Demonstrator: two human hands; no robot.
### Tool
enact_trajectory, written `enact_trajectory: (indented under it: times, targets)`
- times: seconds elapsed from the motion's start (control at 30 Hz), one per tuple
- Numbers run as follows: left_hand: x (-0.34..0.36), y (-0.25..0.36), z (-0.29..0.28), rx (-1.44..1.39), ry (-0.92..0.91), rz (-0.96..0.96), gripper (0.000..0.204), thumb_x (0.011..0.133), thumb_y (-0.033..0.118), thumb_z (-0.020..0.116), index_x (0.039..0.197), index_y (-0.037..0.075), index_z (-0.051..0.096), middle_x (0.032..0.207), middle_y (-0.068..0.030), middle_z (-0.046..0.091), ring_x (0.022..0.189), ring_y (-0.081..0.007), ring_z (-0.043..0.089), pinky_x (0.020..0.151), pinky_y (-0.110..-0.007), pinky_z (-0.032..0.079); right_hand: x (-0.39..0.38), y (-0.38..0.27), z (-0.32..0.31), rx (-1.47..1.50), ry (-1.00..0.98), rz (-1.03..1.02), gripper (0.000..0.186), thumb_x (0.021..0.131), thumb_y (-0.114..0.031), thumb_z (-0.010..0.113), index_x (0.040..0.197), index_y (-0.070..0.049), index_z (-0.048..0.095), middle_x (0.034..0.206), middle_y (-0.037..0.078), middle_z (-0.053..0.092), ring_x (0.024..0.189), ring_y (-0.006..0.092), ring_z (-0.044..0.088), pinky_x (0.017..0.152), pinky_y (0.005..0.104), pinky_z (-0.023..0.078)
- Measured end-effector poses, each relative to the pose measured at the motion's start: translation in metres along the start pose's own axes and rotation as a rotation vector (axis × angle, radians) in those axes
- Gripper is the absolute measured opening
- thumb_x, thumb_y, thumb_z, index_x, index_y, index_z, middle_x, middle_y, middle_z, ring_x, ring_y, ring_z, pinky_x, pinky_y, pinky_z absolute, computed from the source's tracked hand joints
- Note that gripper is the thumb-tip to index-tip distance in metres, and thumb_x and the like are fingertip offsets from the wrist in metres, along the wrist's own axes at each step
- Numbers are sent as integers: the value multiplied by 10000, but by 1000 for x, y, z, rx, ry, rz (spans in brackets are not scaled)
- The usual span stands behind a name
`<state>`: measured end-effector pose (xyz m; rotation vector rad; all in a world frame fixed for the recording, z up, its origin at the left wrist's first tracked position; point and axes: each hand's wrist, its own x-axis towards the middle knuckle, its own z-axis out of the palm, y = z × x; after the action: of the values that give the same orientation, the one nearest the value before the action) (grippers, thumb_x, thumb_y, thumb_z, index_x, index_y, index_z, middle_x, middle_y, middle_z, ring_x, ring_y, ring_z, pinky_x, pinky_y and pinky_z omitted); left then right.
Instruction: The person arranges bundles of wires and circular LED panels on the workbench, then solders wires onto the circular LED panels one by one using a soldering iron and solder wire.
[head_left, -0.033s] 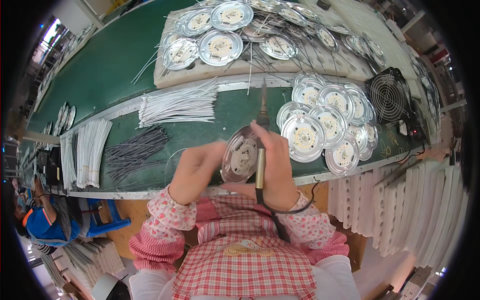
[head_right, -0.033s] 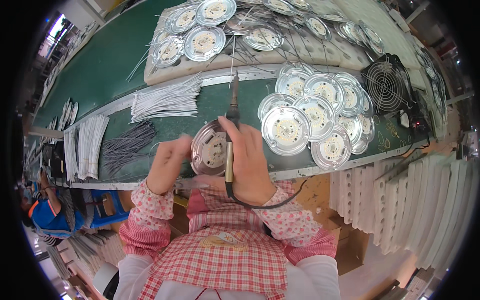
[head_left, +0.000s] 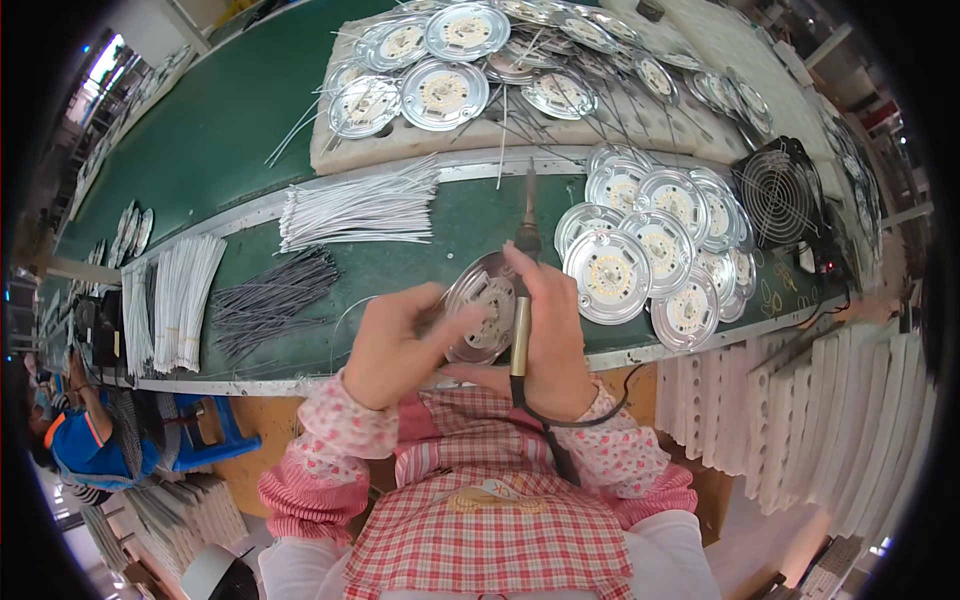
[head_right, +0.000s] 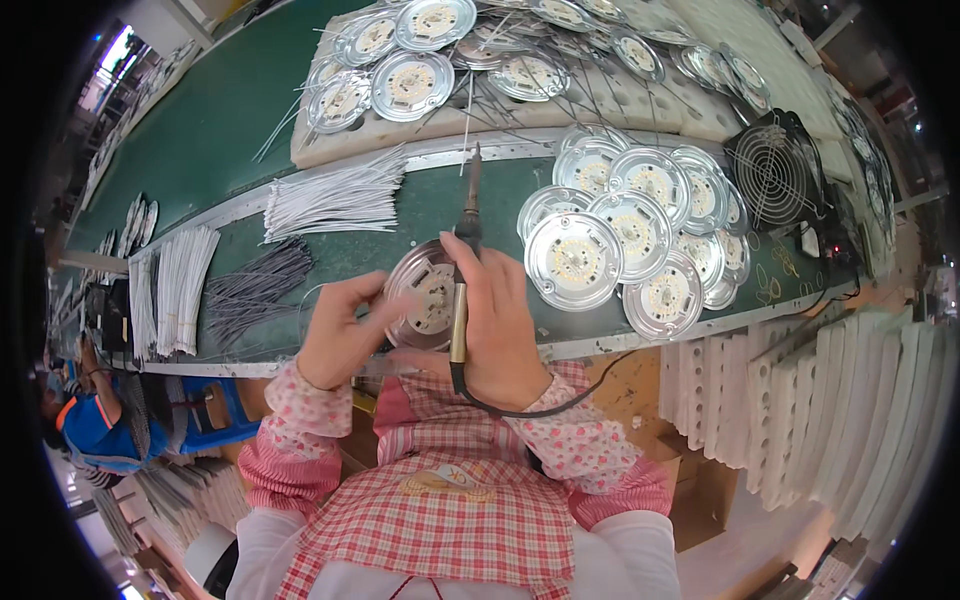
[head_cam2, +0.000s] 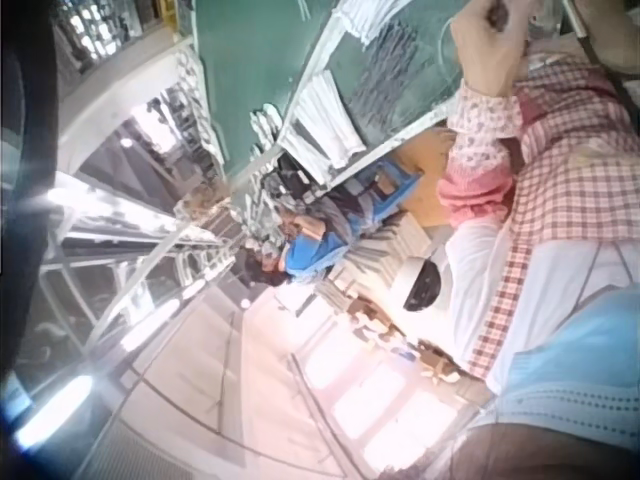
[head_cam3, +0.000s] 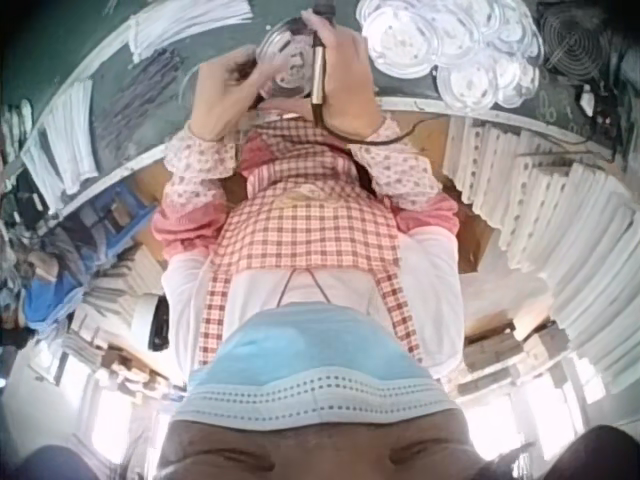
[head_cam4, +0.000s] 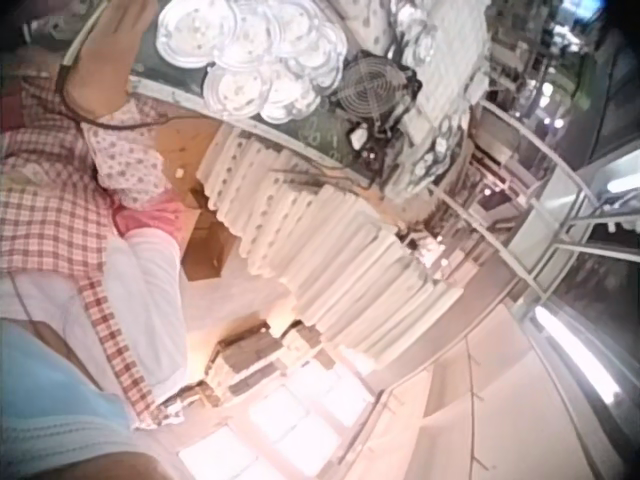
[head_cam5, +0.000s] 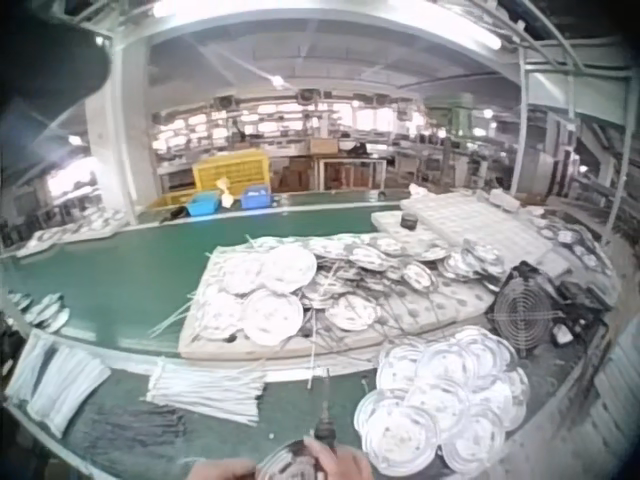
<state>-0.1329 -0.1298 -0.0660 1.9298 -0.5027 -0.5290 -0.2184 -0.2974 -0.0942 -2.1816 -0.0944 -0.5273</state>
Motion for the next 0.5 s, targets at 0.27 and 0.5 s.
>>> enact_trajectory:
  times: [0.27,0.5]
  targets:
    - [18,-25,30,382,226,203,335,782,295,817,908,5,707,709,-79,664,622,-247,618,666,-391,490,-9,18,13,-308,63,-66,986,662,-375,881,1436,0,399,1252,200,531,1127,389,500,970,491,393]
    - [-40,-62,-17,867,325,434,480,695,252,836,1118,129,645,1034,-20,619,971,-263,554,817,-407,375,-6,26,16,-430,-3,56,983,665,-394,881,1424,15,411,1162,189,560,1033,380,536,865,471,402]
